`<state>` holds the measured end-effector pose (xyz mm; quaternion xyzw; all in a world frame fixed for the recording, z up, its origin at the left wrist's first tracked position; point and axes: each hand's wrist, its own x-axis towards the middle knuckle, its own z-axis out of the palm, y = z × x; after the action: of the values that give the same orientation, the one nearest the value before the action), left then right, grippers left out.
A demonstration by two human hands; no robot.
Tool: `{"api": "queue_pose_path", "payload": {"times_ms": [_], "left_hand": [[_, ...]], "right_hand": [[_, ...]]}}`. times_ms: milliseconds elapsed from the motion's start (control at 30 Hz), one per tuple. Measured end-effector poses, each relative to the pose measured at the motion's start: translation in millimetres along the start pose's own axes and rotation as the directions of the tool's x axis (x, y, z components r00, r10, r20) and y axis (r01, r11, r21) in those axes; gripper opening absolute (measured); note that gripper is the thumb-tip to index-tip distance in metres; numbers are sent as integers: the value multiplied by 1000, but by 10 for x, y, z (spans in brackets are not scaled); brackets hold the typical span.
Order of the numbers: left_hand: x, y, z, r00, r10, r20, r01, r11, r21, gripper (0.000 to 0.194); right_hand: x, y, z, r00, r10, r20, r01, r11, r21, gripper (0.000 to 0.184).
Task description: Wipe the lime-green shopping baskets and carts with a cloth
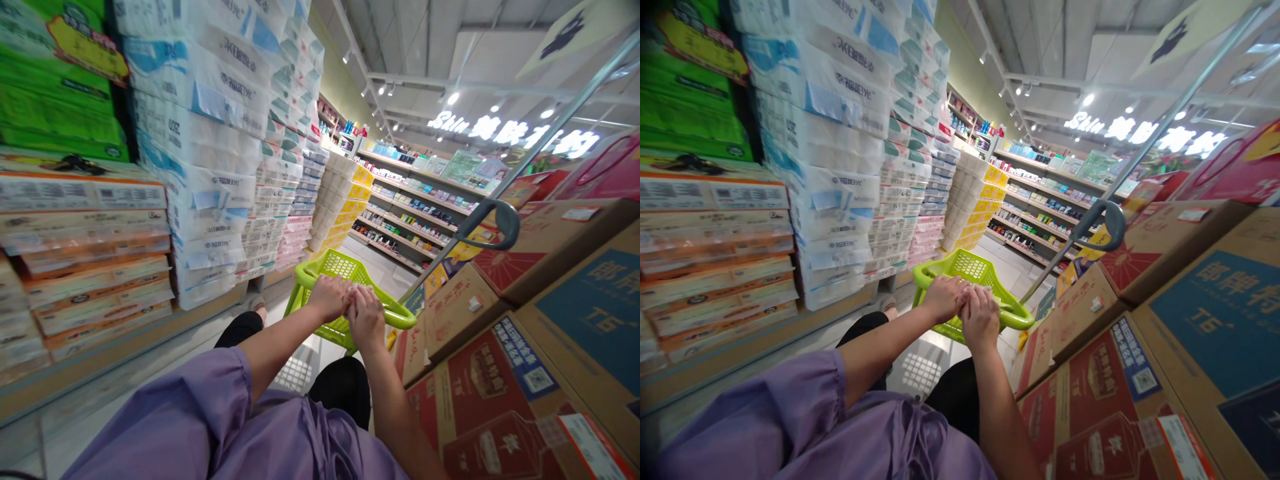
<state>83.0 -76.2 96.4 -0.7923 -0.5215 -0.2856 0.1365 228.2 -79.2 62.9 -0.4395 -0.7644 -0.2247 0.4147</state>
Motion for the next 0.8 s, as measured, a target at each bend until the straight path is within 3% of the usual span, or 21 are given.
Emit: {"api": "queue_pose_path", "payload": {"times_ms": [67, 167, 267, 333, 467, 600, 700, 800], "left_hand": [[-5, -34, 0, 1000, 15, 14, -15, 1000, 0, 49], [-16, -43, -11, 1000, -4, 7, 4, 1000, -21, 49], [-12, -8, -36, 999, -44, 3, 45, 997, -65, 52], [0, 10, -42, 998, -56, 9, 57, 995, -79, 53], [21, -12, -2, 999, -34, 15, 35, 998, -46, 51], [13, -47, 18, 1000, -5, 15, 5, 1000, -16, 53], [-1, -40, -19, 1000, -13, 16, 14, 999, -33, 55], [-7, -24, -54, 999, -24, 30, 26, 999, -39, 55]], "right_hand": [[-27, 150, -56, 1000, 11, 3, -11, 1000, 18, 33], [-73, 398, -126, 987, 158, -16, -159, 987, -25, 35], [-75, 388, -109, 962, 269, -38, -272, 959, -79, 36], [-52, 235, -56, 971, 237, -40, -240, 967, -88, 35], [-16, -15, 28, 998, 63, 15, -62, 997, -55, 32], [-38, 138, -45, 1000, -15, -11, 16, 992, 125, 28], [-44, 378, -190, 990, 93, -103, -66, 968, 243, 30], [3, 552, -331, 931, 272, -245, -219, 950, 222, 29]]}}
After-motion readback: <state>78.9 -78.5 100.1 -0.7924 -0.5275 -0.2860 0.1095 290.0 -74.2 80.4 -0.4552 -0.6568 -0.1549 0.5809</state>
